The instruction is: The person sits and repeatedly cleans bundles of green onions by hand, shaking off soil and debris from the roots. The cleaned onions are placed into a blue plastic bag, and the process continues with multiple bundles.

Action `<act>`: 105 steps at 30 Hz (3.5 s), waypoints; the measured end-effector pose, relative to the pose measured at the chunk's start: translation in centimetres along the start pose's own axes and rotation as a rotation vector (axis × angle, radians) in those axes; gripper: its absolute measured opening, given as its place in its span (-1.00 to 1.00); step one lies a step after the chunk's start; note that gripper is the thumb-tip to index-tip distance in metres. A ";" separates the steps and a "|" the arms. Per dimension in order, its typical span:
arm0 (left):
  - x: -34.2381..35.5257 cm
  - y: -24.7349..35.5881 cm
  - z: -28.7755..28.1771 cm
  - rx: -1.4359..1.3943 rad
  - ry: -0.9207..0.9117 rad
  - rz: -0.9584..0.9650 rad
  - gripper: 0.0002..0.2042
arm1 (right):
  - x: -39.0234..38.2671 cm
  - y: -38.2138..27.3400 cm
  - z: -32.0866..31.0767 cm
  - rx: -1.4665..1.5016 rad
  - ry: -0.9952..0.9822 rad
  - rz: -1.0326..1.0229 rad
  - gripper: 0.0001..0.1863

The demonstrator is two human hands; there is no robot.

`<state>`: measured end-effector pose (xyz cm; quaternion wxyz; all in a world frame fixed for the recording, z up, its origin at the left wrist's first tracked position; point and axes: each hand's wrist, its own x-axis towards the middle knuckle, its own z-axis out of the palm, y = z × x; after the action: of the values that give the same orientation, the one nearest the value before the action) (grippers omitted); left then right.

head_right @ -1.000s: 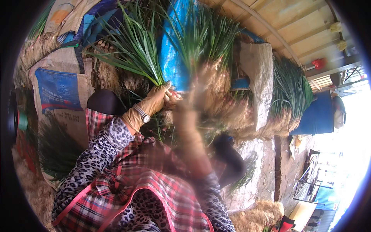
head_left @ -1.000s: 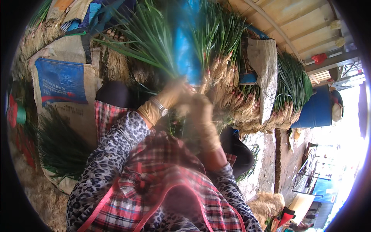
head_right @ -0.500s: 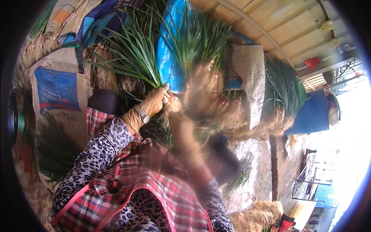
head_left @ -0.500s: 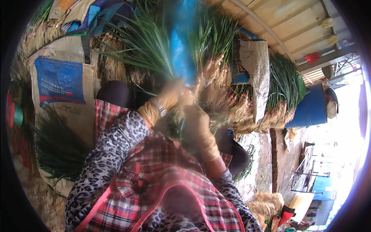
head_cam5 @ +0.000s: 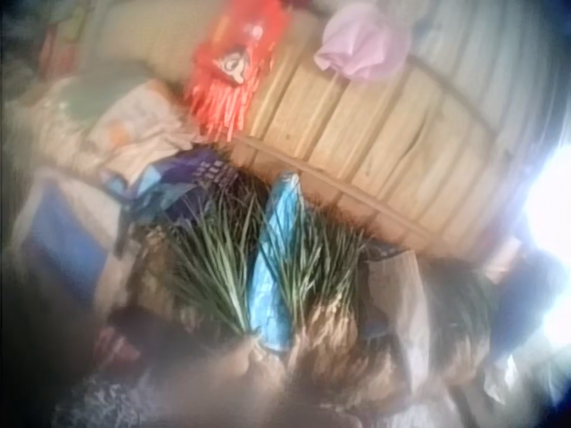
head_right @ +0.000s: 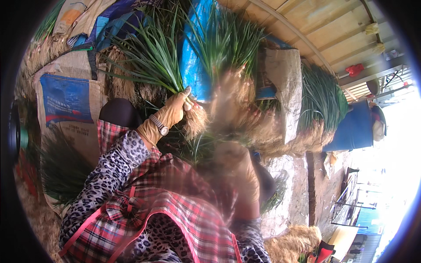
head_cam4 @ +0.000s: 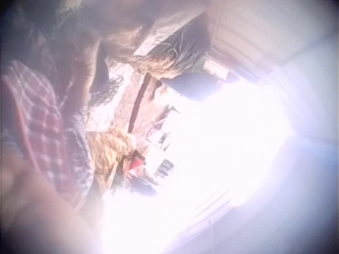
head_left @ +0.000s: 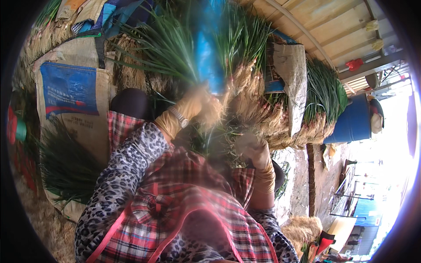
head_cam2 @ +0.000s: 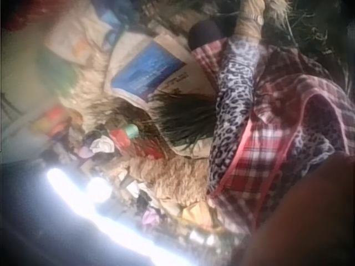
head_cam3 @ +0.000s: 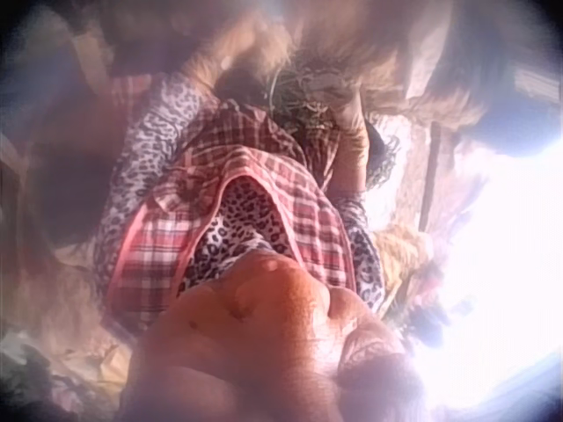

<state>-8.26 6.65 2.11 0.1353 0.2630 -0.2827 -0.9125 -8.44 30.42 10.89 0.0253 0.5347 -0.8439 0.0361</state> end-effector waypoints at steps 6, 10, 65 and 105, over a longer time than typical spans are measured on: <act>-0.5 -0.4 -0.4 -0.012 0.022 -0.061 -0.70 | 1.4 -1.9 3.5 0.103 0.386 -0.092 -0.74; -3.9 1.2 3.1 0.030 0.102 -0.065 -0.67 | 6.8 -2.9 8.6 0.154 0.267 0.212 -0.90; -5.5 2.3 -2.5 -0.020 -0.320 0.032 -0.90 | 11.8 7.0 17.5 0.970 0.378 0.456 -0.91; -4.2 2.5 -5.4 -0.011 -0.368 -0.161 -0.66 | 6.6 1.9 -0.8 1.663 -0.023 -0.071 -0.90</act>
<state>-1.52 3.89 1.49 0.0093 0.1128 -0.2760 -0.9545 -13.00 25.34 12.15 -0.3855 0.4057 -0.5246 0.6415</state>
